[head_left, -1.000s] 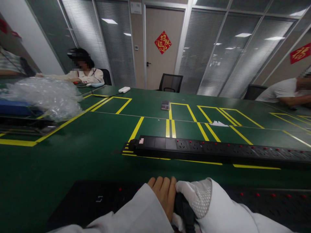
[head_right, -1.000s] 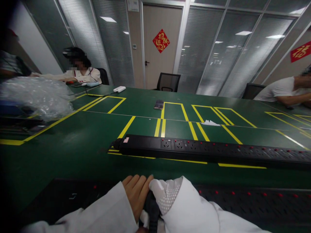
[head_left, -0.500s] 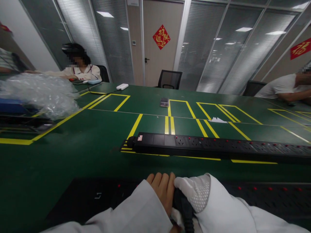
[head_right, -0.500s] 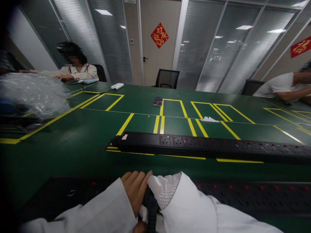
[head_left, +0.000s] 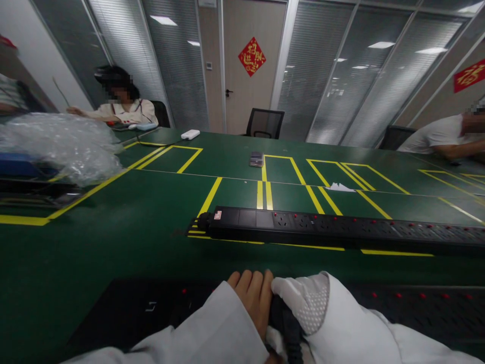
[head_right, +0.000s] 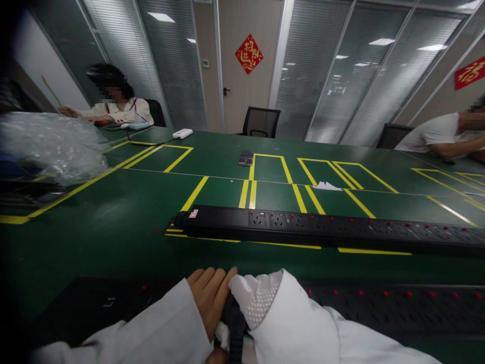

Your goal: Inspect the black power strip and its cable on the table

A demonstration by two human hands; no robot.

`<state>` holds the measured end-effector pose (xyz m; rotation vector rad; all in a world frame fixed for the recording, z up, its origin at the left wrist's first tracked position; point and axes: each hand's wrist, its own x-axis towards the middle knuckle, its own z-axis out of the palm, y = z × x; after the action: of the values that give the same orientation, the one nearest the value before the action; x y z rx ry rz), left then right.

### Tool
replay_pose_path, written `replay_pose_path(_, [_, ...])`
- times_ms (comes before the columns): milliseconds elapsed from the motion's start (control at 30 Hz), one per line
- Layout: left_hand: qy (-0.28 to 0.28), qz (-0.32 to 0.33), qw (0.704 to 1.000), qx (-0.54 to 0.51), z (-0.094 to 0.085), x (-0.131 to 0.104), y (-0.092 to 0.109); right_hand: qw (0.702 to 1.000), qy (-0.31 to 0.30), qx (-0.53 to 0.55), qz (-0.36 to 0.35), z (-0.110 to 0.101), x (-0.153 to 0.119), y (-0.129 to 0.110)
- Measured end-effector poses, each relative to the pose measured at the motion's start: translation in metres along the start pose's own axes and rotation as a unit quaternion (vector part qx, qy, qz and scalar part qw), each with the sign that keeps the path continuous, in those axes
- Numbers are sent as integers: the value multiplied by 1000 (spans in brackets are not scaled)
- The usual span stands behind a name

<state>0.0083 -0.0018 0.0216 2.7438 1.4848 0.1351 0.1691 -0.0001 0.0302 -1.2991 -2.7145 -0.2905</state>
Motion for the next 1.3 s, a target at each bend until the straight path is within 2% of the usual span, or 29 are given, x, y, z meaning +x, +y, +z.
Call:
replay_pose_path(200, [-16, 12, 1000, 2, -1, 0, -1, 1000, 3, 20, 10, -5, 3, -8])
replay_pose_path(433, [35, 0, 999, 12, 3, 0, 1, 999, 8, 43, 10, -17, 4, -9])
replay_pose_path(800, [-25, 8, 1000, -2, -3, 0, -1, 995, 7, 95, -22, -33, -2, -6])
replay_pose_path(1100, [-23, 21, 1000, 4, -6, 0, -3, 994, 1, 106, -24, -34, -2, -4])
replay_pose_path(1200, [1, 23, 1000, 17, 0, -1, -3, 994, 2, 104, -25, -35, -2, -4])
replay_pose_path(1300, [59, 7, 998, 31, 8, -1, 0, 995, 1, 99, -24, -35, -1, -5])
